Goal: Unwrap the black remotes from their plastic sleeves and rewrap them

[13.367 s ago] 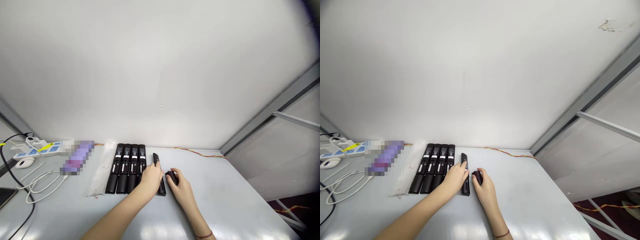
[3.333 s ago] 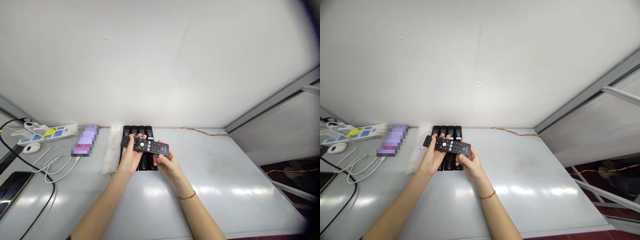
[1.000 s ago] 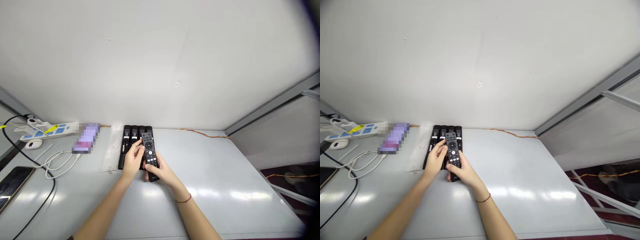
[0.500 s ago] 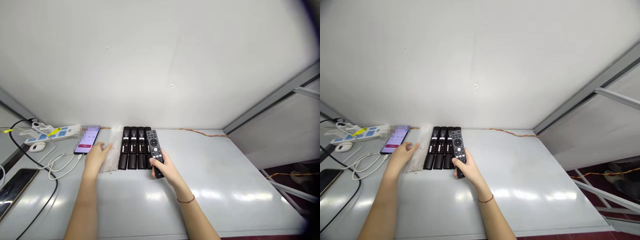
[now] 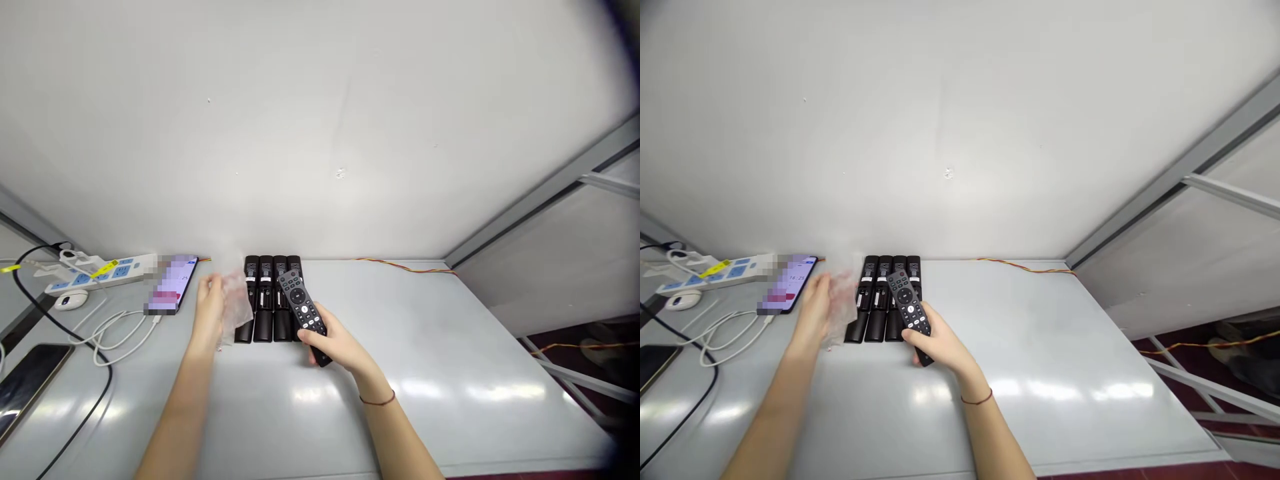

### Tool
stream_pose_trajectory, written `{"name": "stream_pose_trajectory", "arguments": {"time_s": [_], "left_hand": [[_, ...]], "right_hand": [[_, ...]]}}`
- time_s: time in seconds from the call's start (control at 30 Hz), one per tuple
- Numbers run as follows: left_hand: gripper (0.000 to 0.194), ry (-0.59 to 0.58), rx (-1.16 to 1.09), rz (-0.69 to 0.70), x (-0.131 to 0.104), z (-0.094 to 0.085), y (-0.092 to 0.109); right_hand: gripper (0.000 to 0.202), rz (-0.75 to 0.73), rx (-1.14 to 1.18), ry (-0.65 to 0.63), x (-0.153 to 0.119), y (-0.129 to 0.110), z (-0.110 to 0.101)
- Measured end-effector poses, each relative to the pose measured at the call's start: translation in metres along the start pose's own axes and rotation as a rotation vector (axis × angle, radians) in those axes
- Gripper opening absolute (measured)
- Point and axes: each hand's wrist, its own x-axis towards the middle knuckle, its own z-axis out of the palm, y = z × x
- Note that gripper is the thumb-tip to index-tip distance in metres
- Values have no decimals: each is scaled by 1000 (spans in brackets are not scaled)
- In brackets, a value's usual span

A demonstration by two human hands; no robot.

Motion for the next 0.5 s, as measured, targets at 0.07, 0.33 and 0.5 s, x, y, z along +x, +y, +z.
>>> {"name": "stream_pose_trajectory", "arguments": {"time_s": [0.07,0.33,0.5], "left_hand": [[13,-33,-187,-101,-7,18,-3],[9,-31,-658,-252,-22,57,-9],[13,-47,-754,-223,-23,63,-5]], "right_hand": [[33,18,-42,-50,-4,-1,-7],[26,71,-141,-139,-25,-11,-41],[22,46,-202,-147,-27,-11,-45]]}}
